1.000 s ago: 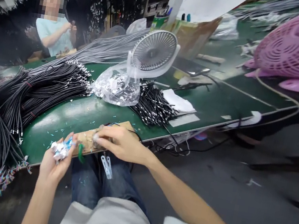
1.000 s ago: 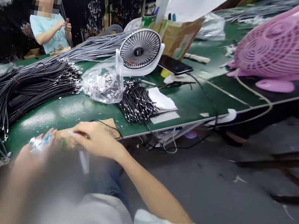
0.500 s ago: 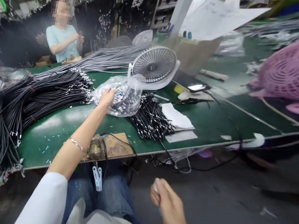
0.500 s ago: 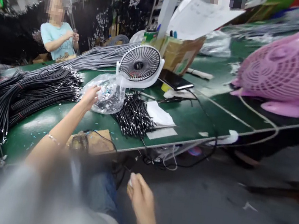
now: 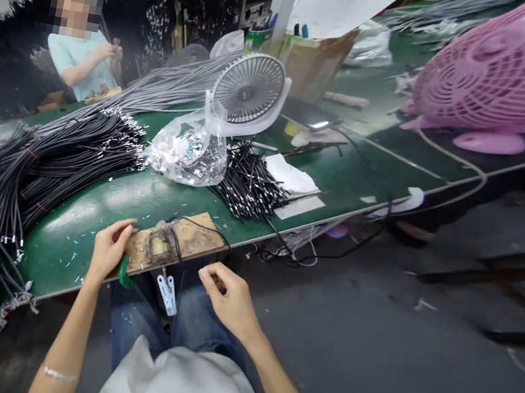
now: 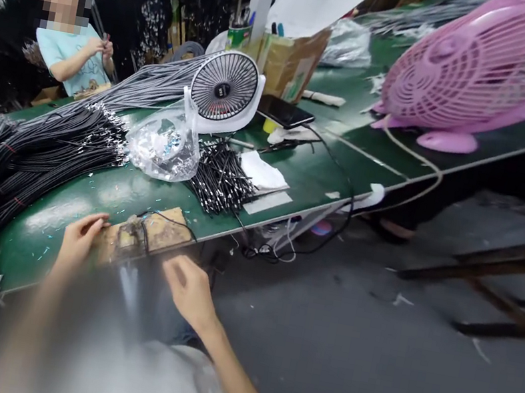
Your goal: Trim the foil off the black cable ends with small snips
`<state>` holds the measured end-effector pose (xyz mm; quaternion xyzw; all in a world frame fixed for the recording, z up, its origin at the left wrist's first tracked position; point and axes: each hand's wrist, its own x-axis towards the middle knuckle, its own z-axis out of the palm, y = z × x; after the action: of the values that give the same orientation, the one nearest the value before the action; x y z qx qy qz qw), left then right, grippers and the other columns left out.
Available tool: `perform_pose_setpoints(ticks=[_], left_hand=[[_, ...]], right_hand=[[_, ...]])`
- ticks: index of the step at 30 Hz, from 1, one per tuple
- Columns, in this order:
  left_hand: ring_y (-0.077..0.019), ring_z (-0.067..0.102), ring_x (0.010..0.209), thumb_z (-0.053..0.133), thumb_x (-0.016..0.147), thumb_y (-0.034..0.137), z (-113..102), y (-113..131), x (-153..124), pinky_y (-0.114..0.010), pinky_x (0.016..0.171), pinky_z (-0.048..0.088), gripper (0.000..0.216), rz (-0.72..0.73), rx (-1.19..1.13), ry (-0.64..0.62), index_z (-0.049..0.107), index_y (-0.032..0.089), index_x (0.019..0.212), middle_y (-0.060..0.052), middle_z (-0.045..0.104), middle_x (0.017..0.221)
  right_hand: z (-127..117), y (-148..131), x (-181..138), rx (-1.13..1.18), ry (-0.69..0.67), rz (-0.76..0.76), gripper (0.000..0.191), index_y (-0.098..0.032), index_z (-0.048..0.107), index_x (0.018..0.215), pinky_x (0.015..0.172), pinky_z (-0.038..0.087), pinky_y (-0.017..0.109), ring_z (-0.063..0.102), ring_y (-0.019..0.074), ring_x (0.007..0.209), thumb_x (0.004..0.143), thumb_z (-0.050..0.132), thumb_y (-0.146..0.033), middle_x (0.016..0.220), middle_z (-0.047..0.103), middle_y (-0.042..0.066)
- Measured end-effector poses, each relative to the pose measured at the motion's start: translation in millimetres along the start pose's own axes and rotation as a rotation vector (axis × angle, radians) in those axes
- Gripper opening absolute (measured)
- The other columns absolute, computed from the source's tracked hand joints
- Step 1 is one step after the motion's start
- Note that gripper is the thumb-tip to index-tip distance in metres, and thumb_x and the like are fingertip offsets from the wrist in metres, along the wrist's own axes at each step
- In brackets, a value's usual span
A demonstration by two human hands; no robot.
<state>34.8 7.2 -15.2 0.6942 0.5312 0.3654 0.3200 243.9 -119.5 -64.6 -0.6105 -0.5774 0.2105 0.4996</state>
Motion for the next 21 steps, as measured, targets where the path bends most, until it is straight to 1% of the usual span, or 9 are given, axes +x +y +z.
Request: perform_pose_setpoints(ticks=[2,4,7,9,12,14,16,19,21], left_hand=[[-0.0226,0.065,0.092,0.054,0.079,0.038,-6,-12,-16,-0.037,0.089,0.049,0.027,0.006,0.050,0.083,0.069,0.018,0.089,-0.008,0.070,0.096],[-0.0222,0.064,0.094,0.052,0.080,0.038,-9,-19,-23,-0.037,0.090,0.048,0.028,0.008,0.078,0.140,0.069,0.018,0.091,-0.008,0.070,0.098],[-0.0222,0.063,0.096,0.051,0.081,0.039,-9,-23,-23,-0.036,0.089,0.048,0.029,0.013,0.103,0.172,0.068,0.020,0.093,-0.007,0.069,0.100],[-0.0228,0.063,0.097,0.051,0.081,0.039,-8,-22,-22,-0.037,0.091,0.047,0.028,0.021,0.116,0.173,0.069,0.020,0.091,-0.007,0.069,0.099],[-0.0233,0.062,0.097,0.052,0.080,0.038,-7,-21,-23,-0.038,0.092,0.046,0.026,0.028,0.121,0.174,0.069,0.021,0.089,-0.007,0.069,0.099],[-0.0234,0.062,0.097,0.053,0.079,0.038,-7,-20,-25,-0.038,0.092,0.046,0.026,0.023,0.112,0.169,0.070,0.021,0.089,-0.007,0.069,0.098],[-0.0236,0.062,0.097,0.054,0.078,0.038,-8,-19,-27,-0.038,0.092,0.045,0.025,0.008,0.091,0.159,0.070,0.021,0.087,-0.007,0.069,0.098],[-0.0243,0.062,0.097,0.057,0.074,0.036,-12,-14,-24,-0.038,0.093,0.044,0.022,-0.041,0.035,0.130,0.070,0.021,0.084,-0.006,0.070,0.095],[-0.0252,0.063,0.094,0.061,0.071,0.035,-14,-5,-15,-0.039,0.092,0.045,0.020,-0.096,-0.023,0.103,0.070,0.020,0.081,-0.007,0.070,0.092]], right_hand=[[-11,1,11,-0.076,0.038,-0.020,0.028,-0.019,0.057,0.070,0.052,0.043,0.022,0.053,0.0118,0.052,0.088,0.041,-0.033,0.062,0.061,0.001],[-25,3,29,-0.178,0.093,-0.014,0.023,-0.018,0.060,0.080,0.056,0.045,0.024,0.055,0.0134,0.057,0.088,0.043,-0.031,0.070,0.063,0.003],[-41,7,66,-0.378,0.201,0.021,0.025,-0.015,0.061,0.091,0.072,0.045,0.033,0.057,0.0199,0.073,0.091,0.040,-0.027,0.086,0.065,0.011],[-43,9,92,-0.507,0.227,0.037,0.024,-0.014,0.062,0.098,0.083,0.040,0.039,0.053,0.0265,0.095,0.091,0.041,-0.024,0.100,0.064,0.016],[-35,11,124,-0.669,0.186,0.064,0.028,-0.011,0.058,0.109,0.083,0.039,0.042,0.049,0.0310,0.101,0.086,0.054,-0.026,0.106,0.061,0.019],[-28,12,138,-0.755,0.154,0.088,0.030,-0.007,0.057,0.109,0.083,0.040,0.042,0.050,0.0300,0.101,0.085,0.057,-0.025,0.103,0.061,0.020],[-25,13,145,-0.820,0.124,0.105,0.028,-0.009,0.057,0.108,0.084,0.044,0.041,0.054,0.0254,0.101,0.087,0.056,-0.026,0.104,0.061,0.015],[-25,13,149,-0.880,0.078,0.114,0.027,-0.012,0.057,0.109,0.084,0.049,0.040,0.058,0.0199,0.099,0.089,0.055,-0.030,0.110,0.059,0.008],[-27,12,150,-0.904,0.054,0.117,0.029,-0.012,0.057,0.111,0.083,0.050,0.040,0.059,0.0197,0.098,0.089,0.055,-0.030,0.112,0.059,0.009]])
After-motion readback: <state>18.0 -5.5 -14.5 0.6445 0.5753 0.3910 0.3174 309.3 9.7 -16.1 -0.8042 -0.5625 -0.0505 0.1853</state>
